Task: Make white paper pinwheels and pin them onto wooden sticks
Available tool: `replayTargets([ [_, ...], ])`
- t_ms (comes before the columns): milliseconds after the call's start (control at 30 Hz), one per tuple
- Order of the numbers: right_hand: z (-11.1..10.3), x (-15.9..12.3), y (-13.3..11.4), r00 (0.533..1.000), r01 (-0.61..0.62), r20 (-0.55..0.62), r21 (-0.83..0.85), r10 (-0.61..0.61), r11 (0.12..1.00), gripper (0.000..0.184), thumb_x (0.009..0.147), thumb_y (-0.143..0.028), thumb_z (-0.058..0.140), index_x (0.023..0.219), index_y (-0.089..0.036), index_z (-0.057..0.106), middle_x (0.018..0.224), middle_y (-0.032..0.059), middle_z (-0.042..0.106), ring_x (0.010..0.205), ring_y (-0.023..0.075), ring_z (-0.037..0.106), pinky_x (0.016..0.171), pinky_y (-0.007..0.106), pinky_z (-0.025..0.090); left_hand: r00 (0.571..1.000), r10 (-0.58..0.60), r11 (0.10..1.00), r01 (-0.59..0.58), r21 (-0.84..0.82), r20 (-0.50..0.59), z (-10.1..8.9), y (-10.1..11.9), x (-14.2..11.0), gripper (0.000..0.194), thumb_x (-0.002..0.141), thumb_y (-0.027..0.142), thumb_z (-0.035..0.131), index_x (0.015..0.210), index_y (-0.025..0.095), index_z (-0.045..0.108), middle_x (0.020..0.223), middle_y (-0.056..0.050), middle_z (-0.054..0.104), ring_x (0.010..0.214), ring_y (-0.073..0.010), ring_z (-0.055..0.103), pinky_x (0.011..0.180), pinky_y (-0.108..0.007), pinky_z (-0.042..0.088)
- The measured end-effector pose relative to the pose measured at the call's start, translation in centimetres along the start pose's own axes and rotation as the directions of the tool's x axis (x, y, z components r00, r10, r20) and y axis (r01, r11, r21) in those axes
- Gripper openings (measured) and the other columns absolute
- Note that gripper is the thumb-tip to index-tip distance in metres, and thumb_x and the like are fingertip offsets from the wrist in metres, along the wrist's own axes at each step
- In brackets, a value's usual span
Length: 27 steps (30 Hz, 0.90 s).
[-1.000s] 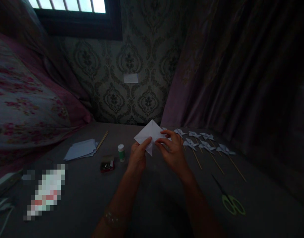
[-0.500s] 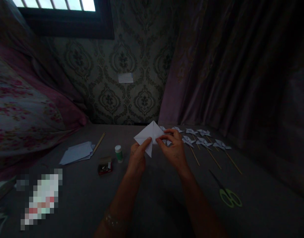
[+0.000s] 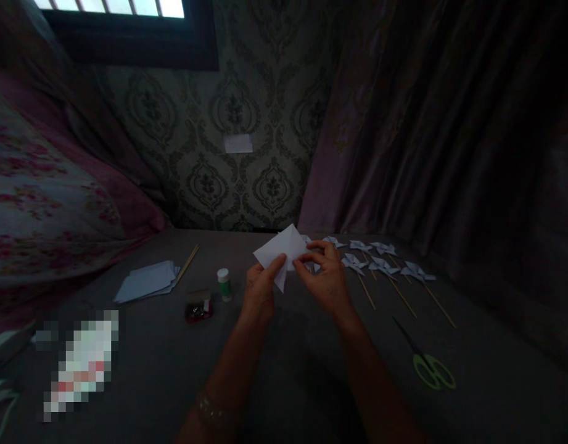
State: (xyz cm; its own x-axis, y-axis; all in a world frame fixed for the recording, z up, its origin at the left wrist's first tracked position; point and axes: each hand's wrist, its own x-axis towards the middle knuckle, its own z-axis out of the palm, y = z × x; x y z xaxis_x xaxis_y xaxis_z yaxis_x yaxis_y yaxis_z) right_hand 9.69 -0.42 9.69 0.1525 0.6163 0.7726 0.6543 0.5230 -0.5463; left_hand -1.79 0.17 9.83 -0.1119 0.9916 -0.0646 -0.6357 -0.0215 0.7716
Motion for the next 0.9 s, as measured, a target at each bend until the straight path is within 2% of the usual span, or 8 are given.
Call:
replayTargets([
  [267, 0.04, 0.00, 0.27, 1.000, 0.024, 0.008, 0.006, -0.024, 1.000, 0.006, 0.074, -0.026, 0.067, 0.068, -0.024, 0.067, 0.100, 0.0060, 0.057, 0.099, 0.0240, 0.054, 0.089, 0.045, 0.043, 1.000, -0.005, 1.000, 0.005, 0.012, -0.001, 0.06, -0.04, -0.09, 0.026, 0.052, 0.022, 0.081, 0.073, 0.010, 0.071, 0.072, -0.010, 0.073, 0.065, -0.0226, 0.068, 0.061, -0.030, 0.050],
  [900, -0.35, 0.09, -0.42, 0.998, -0.047, 0.041, -0.010, 0.047, 0.999, 0.006, 0.071, -0.025, 0.065, 0.066, -0.022, 0.067, 0.103, 0.0063, 0.056, 0.102, 0.0243, 0.053, 0.093, 0.045, 0.039, 0.997, 0.051, 0.996, -0.055, 0.076, 0.050, -0.02, -0.42, -0.36, 0.029, 0.050, 0.020, 0.081, 0.076, 0.011, 0.073, 0.078, -0.009, 0.074, 0.069, -0.0219, 0.068, 0.068, -0.030, 0.049],
])
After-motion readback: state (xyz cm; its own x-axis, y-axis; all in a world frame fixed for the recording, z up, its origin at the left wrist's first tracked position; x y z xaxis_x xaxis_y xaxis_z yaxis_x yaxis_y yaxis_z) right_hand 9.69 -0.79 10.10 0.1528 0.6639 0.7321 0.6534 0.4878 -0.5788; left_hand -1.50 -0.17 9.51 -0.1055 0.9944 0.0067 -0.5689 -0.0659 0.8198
